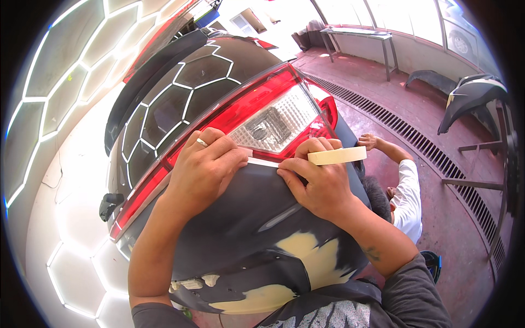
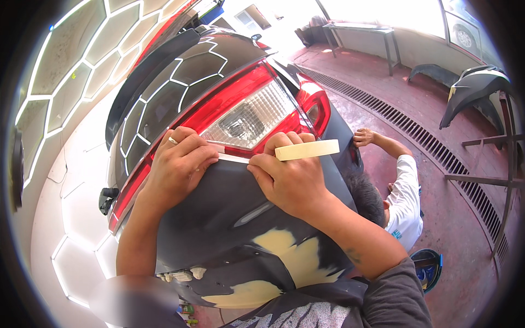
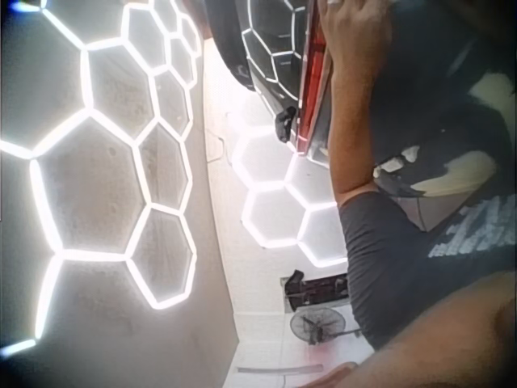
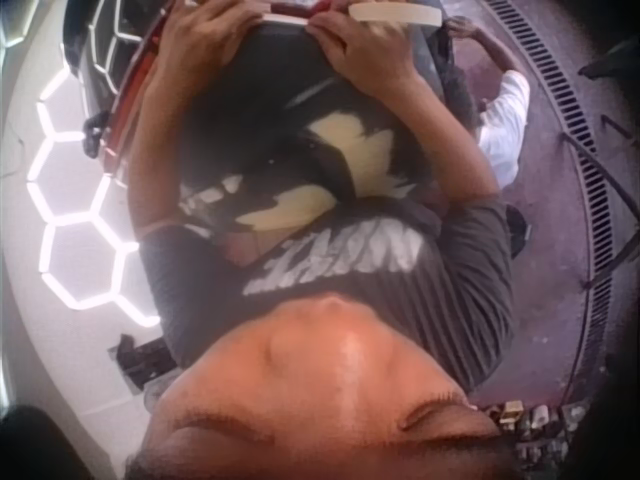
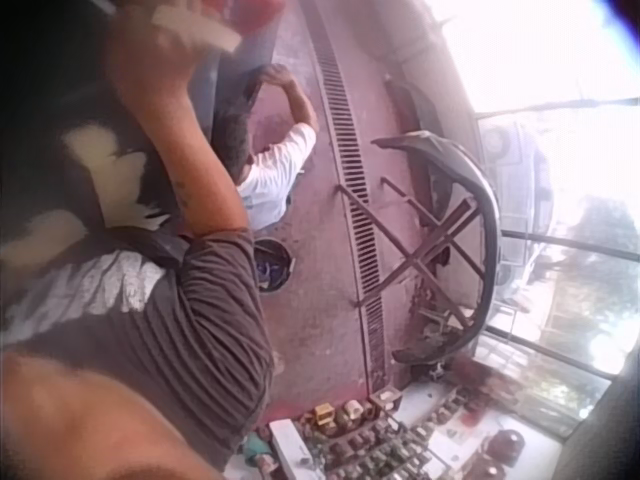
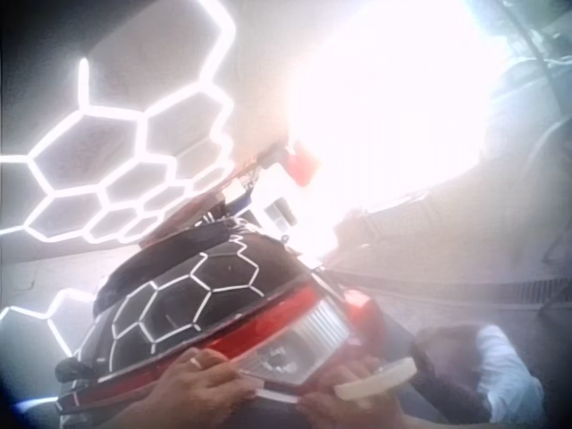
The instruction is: The person applies masking tape along the edges of a car's rear taillight and bumper area. They repeatedly tear and place strips of tape to mask off sections of the vehicle's rear, likely in preparation for painting or bodywork.
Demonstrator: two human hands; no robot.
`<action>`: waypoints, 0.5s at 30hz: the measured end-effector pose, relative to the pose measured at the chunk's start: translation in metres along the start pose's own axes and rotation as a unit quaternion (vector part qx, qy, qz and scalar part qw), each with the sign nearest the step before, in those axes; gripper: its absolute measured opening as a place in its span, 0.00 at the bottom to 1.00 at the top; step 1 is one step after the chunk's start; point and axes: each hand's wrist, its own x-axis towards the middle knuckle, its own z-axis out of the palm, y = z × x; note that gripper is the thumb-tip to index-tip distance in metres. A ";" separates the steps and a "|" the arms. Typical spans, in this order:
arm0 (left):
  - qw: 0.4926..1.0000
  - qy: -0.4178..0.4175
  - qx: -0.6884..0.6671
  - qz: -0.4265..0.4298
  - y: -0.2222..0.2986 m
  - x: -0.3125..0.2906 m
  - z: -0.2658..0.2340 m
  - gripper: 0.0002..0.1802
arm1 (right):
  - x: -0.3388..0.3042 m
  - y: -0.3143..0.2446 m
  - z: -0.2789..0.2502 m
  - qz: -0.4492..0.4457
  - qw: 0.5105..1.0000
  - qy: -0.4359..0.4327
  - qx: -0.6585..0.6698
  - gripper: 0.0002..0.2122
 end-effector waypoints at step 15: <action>1.000 0.002 0.020 0.020 -0.002 0.001 -0.001 0.07 | 0.002 -0.003 -0.006 0.000 1.000 -0.015 0.004 0.09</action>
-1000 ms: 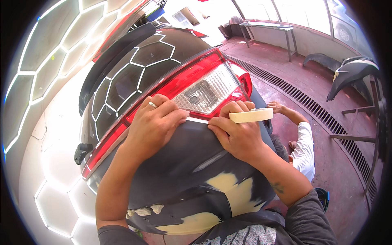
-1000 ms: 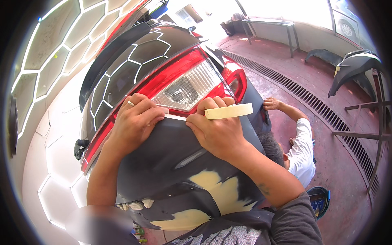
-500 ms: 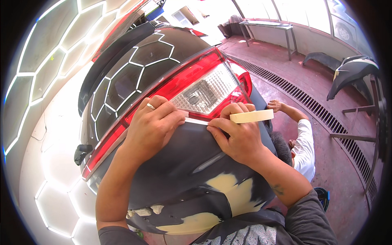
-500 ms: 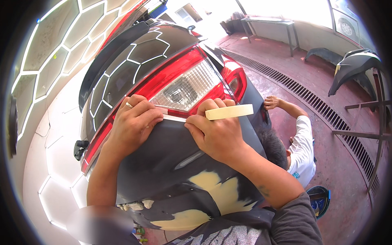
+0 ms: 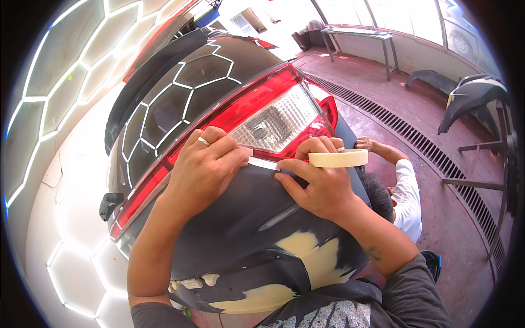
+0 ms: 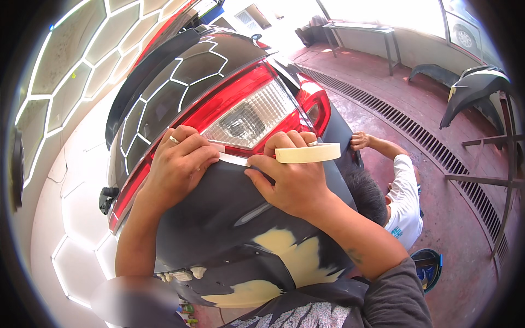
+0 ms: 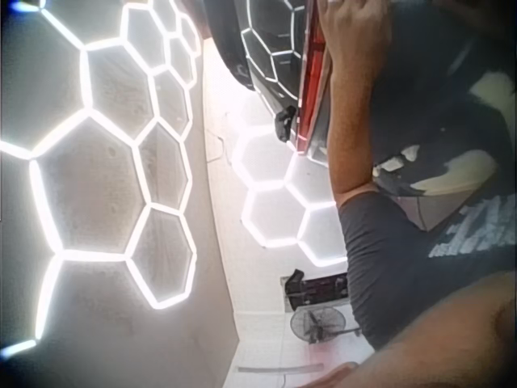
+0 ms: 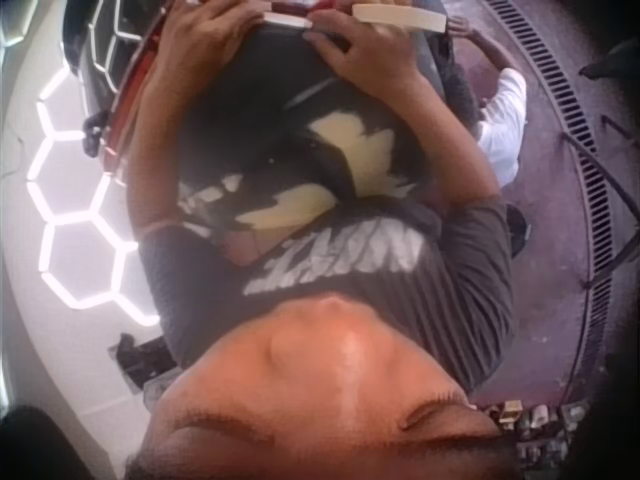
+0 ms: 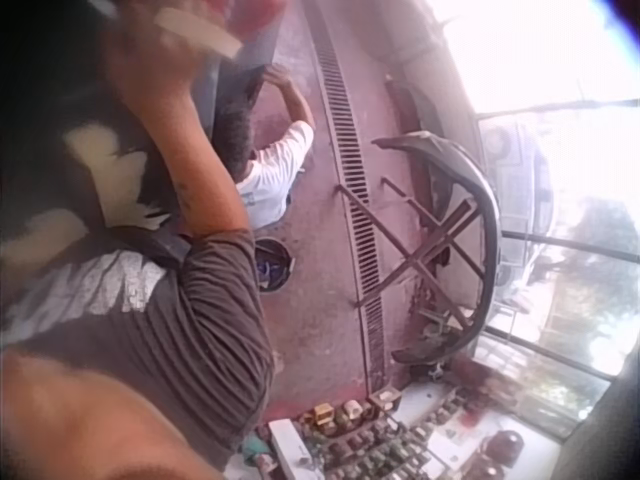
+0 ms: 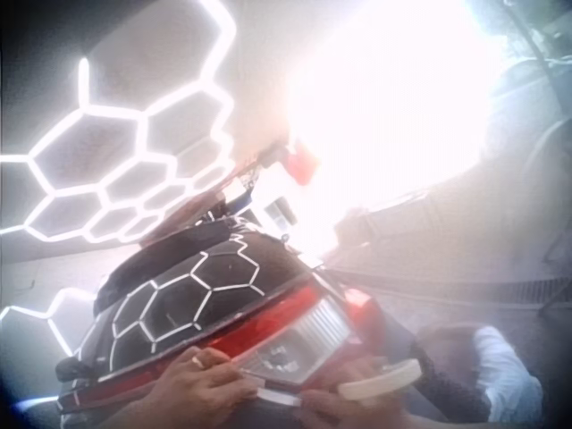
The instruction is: The person applies masking tape along the edges of a car's rear taillight and bumper area. They repeatedly tear and place strips of tape to mask off sections of the vehicle's rear, likely in preparation for painting or bodywork.
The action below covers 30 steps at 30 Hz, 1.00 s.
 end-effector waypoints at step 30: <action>0.998 -0.008 -0.050 -0.038 -0.001 -0.001 -0.001 0.09 | 0.004 -0.002 0.011 -0.004 0.999 0.042 -0.022 0.10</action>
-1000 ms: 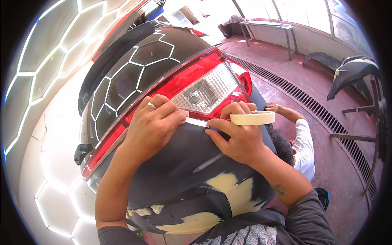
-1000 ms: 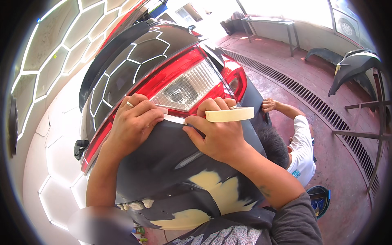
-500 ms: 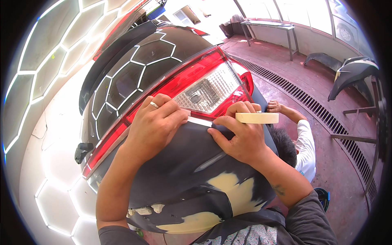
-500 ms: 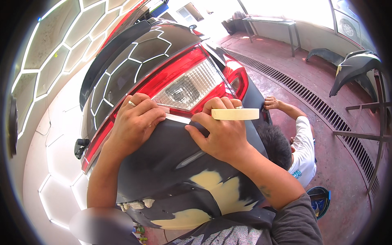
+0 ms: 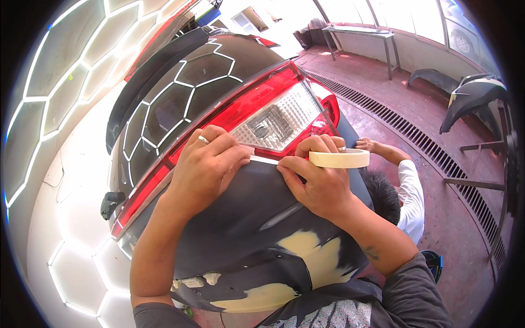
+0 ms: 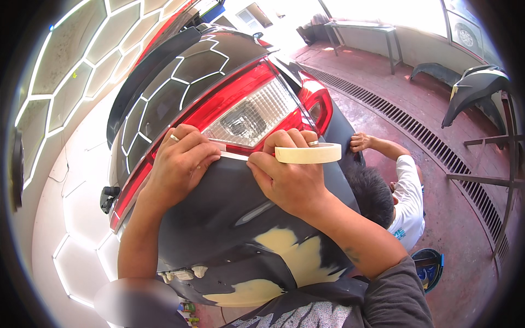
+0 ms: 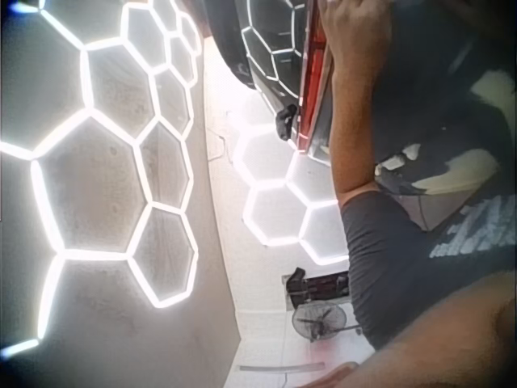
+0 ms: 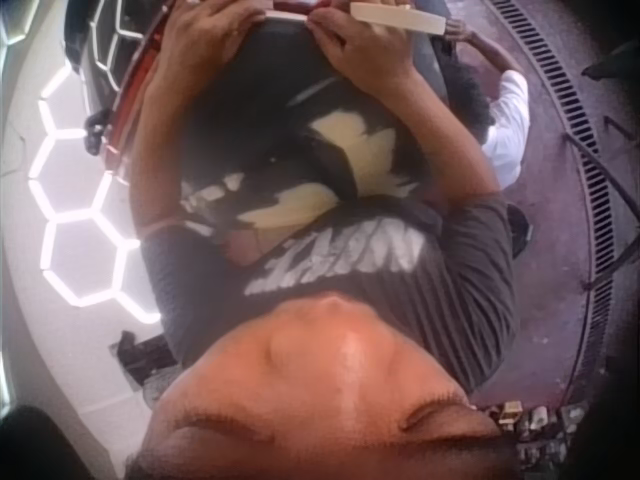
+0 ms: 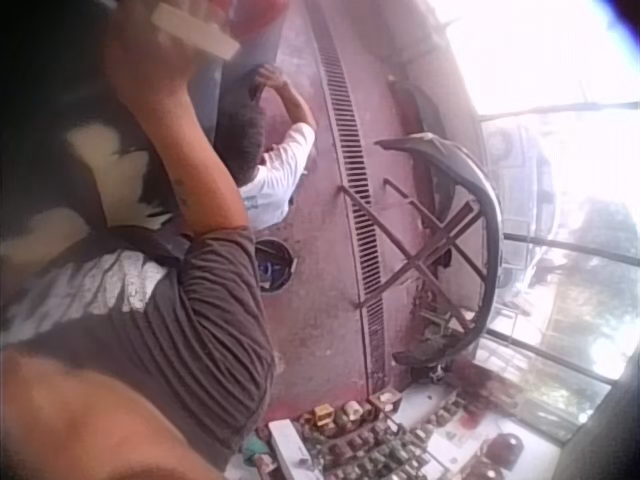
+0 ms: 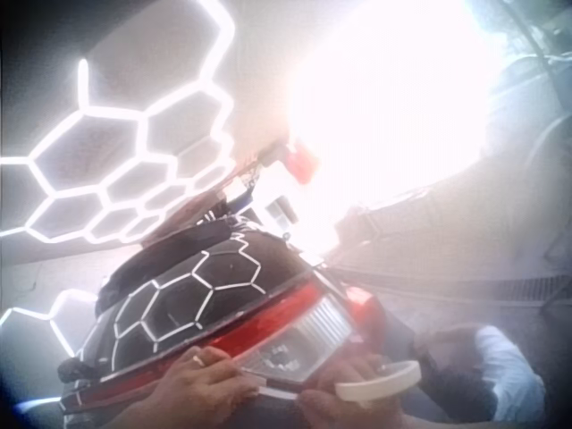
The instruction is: The person applies masking tape along the edges of a car's rear taillight and bumper area. They repeatedly tear and place strips of tape to mask off sections of the vehicle's rear, likely in preparation for painting or bodywork.
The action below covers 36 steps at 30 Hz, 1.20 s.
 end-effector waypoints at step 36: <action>0.997 0.045 0.065 0.001 0.006 0.015 0.015 0.06 | 0.001 0.006 0.000 0.027 1.000 -0.007 -0.010 0.07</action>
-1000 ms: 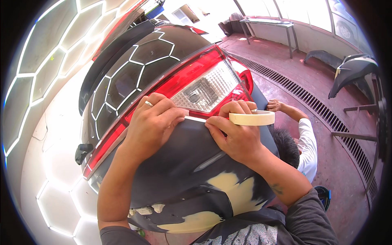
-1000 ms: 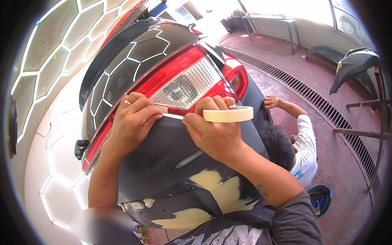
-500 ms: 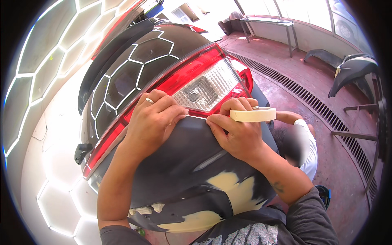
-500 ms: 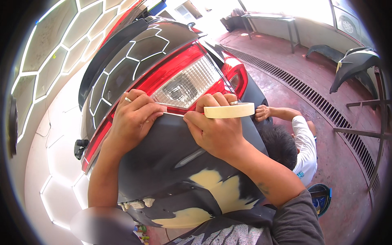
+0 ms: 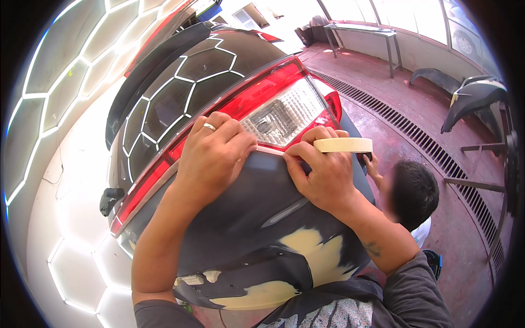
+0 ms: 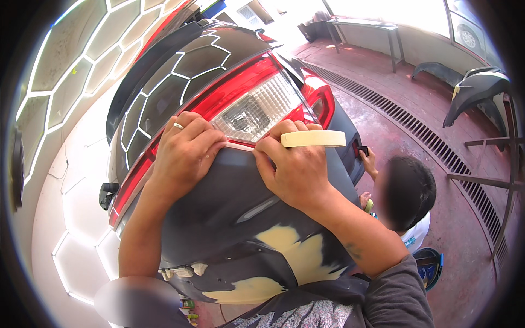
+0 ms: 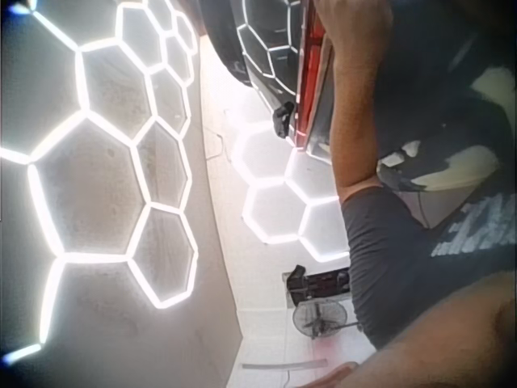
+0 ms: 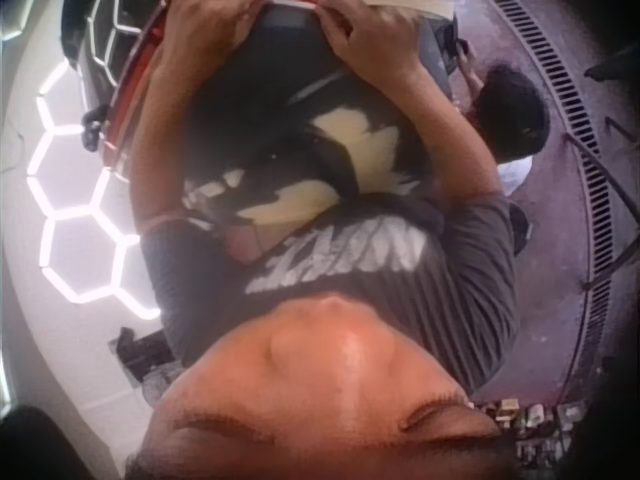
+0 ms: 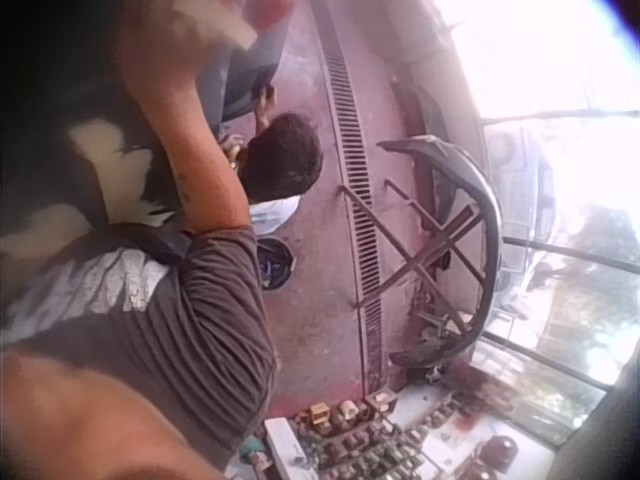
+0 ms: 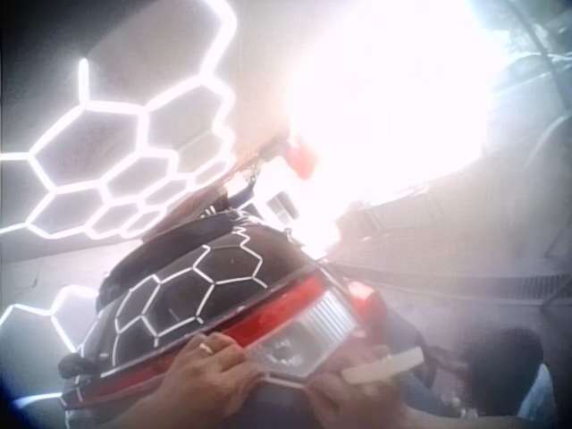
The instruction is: The person applies masking tape along the edges of a car's rear taillight and bumper area. They repeatedly tear and place strips of tape to mask off sections of the vehicle's rear, likely in preparation for painting or bodywork.
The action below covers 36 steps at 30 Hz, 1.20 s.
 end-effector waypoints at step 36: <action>0.793 0.322 -0.056 -0.515 0.160 -0.295 -0.033 0.13 | -0.013 -0.008 -0.046 -0.129 0.951 -0.160 -0.232 0.32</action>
